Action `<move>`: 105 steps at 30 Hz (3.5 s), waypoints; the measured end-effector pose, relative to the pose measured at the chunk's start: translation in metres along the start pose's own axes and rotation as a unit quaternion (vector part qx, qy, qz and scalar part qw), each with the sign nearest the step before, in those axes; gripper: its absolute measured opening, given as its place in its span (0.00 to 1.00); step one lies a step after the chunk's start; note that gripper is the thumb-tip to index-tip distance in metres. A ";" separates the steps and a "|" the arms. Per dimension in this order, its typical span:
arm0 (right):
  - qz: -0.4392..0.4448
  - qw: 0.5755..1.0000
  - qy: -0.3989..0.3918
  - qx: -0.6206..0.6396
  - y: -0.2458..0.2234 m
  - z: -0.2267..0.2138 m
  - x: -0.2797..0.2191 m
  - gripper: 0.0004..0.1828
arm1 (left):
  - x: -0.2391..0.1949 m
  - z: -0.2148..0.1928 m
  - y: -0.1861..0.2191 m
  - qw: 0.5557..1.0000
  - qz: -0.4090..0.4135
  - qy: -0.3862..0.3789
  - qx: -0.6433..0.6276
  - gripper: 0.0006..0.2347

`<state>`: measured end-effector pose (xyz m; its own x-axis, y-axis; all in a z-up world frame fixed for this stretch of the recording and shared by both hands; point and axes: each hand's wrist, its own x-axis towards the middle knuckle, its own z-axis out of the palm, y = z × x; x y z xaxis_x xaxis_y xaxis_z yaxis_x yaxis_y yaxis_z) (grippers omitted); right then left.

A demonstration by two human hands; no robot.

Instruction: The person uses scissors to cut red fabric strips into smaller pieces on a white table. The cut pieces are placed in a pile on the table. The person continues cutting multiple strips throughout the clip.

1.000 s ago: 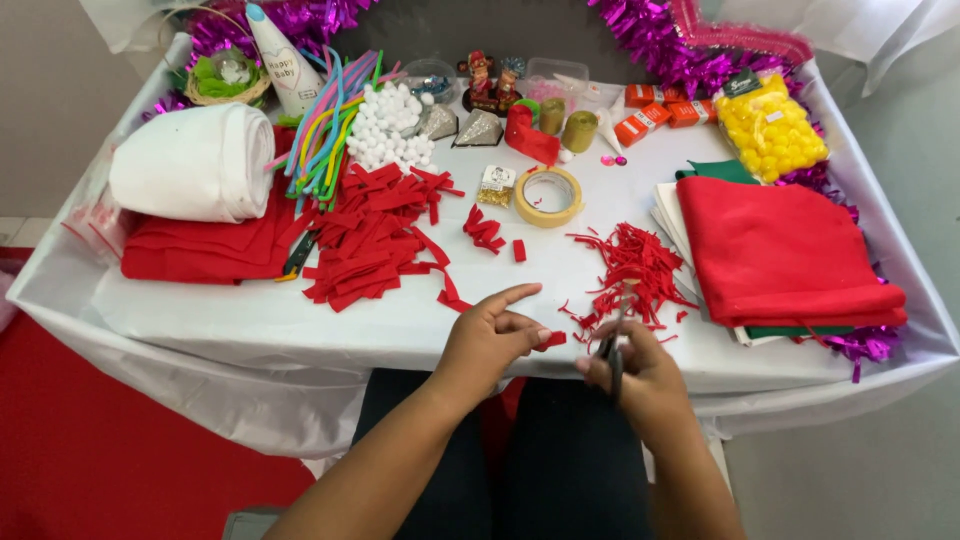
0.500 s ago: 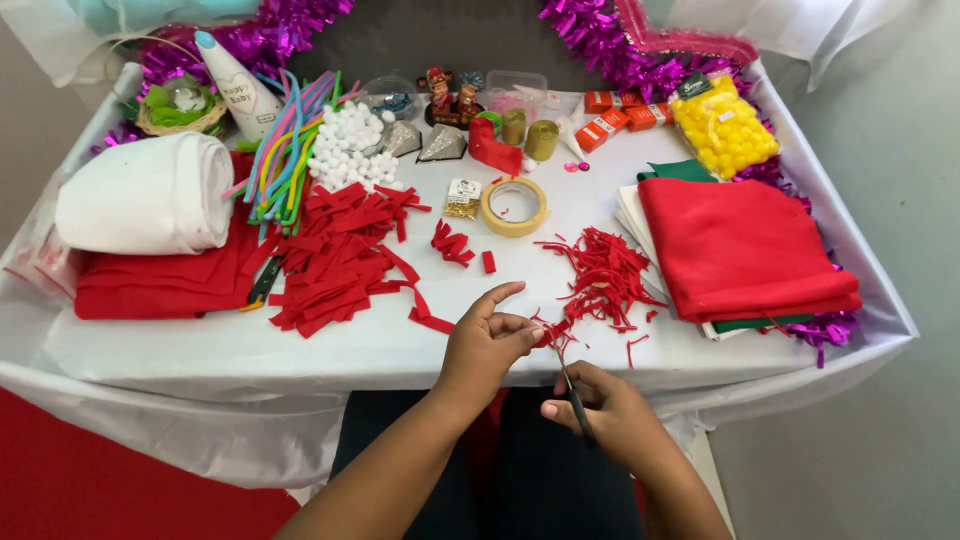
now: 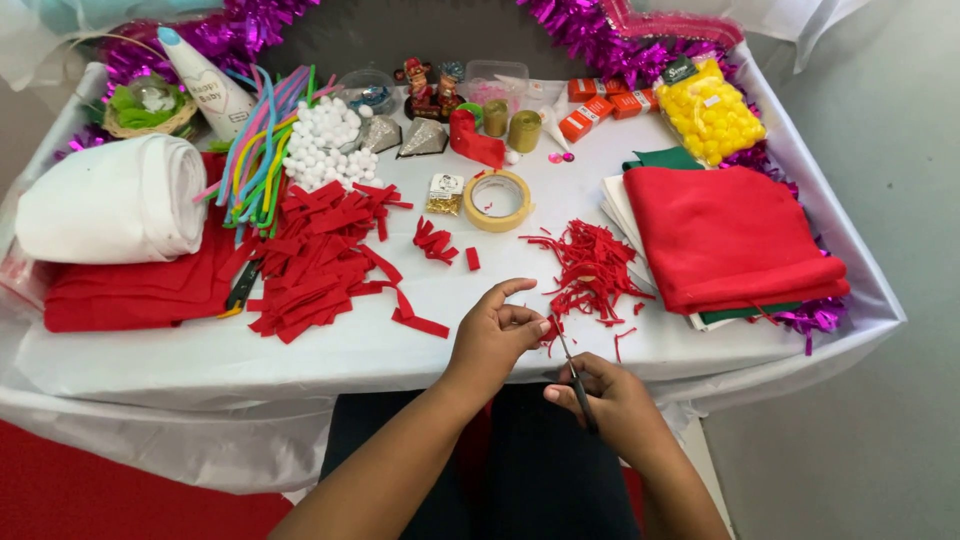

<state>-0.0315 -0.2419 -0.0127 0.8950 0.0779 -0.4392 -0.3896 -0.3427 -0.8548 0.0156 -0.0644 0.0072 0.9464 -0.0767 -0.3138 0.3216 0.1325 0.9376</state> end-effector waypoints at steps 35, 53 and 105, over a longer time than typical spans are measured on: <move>-0.102 0.983 0.083 0.126 0.090 0.088 0.032 0.11 | 0.056 -0.066 -0.059 0.914 -0.042 -0.042 -0.402 0.13; -0.082 0.997 0.014 0.005 0.080 0.094 0.031 0.12 | 0.039 -0.062 -0.035 0.936 -0.044 0.031 -0.347 0.20; -0.335 0.899 0.015 0.281 -0.006 -0.006 0.135 0.16 | 0.059 -0.051 -0.069 0.948 0.080 0.051 -0.304 0.12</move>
<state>0.0926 -0.2355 -0.0651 0.9719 0.0618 0.2272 0.1992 0.2988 -0.9333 0.0508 -0.0280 -0.0841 0.9724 0.0841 -0.2176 0.1029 0.6825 0.7236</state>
